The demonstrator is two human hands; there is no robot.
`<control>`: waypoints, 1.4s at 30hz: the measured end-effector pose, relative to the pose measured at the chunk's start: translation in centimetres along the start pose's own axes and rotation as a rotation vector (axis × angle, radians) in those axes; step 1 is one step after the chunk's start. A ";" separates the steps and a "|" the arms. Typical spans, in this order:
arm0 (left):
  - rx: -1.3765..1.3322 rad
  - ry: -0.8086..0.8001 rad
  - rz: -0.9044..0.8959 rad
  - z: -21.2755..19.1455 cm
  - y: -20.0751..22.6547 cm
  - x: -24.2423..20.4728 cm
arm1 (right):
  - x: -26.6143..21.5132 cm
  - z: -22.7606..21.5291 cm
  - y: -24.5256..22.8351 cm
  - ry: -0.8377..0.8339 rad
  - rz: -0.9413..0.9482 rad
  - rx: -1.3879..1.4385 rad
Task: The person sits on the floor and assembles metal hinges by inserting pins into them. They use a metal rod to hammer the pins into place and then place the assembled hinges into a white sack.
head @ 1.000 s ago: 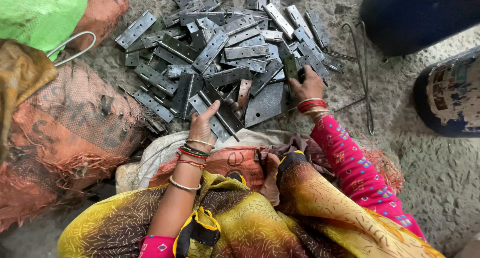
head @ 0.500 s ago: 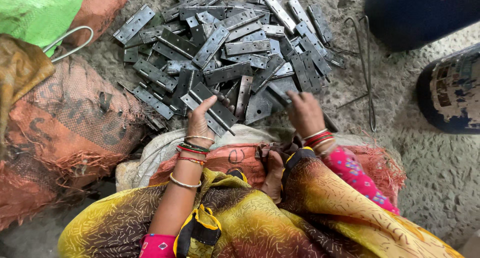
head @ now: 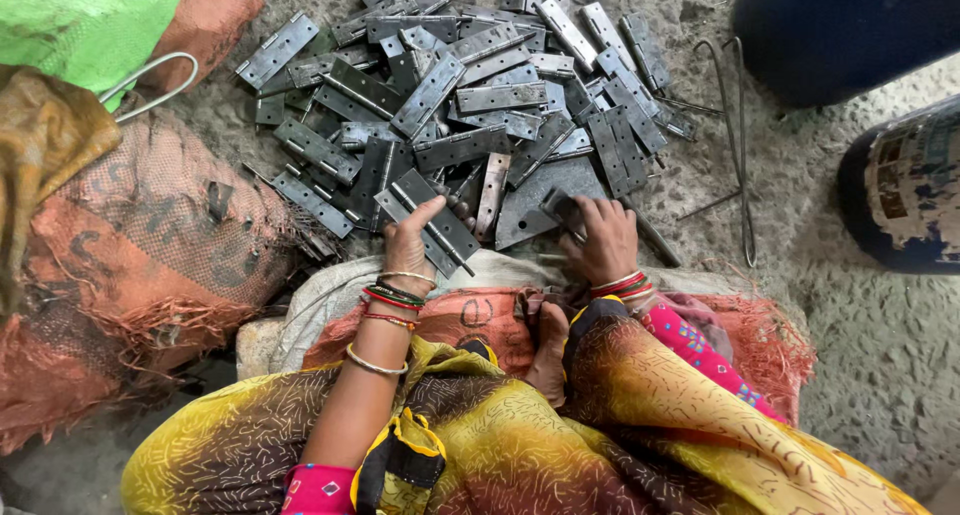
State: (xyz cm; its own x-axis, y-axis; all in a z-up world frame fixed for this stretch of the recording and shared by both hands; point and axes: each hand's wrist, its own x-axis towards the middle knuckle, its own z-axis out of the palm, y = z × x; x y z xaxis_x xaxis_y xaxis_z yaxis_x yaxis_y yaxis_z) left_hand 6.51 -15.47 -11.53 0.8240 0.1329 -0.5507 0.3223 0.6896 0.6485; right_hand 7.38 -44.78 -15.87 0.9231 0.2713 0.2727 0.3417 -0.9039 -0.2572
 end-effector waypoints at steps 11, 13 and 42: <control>0.043 -0.023 -0.036 0.3 -0.9 0.1 | 5.7 -4.3 -3.1 -0.076 0.427 0.867; 0.052 -0.086 -0.024 0.4 -1.1 -0.1 | 6.6 -4.6 -4.2 -0.145 0.467 1.296; -0.089 -0.182 -0.152 -0.8 -1.9 0.7 | 6.8 -5.0 -8.9 -0.085 -0.078 0.622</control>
State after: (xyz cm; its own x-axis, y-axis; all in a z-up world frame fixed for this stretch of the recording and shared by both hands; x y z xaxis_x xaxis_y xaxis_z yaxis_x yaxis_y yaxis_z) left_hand 6.06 -16.13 -13.59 0.8421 -0.1022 -0.5296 0.4135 0.7526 0.5124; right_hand 9.71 -36.54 -7.13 0.8934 0.3770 0.2443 0.4237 -0.5263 -0.7372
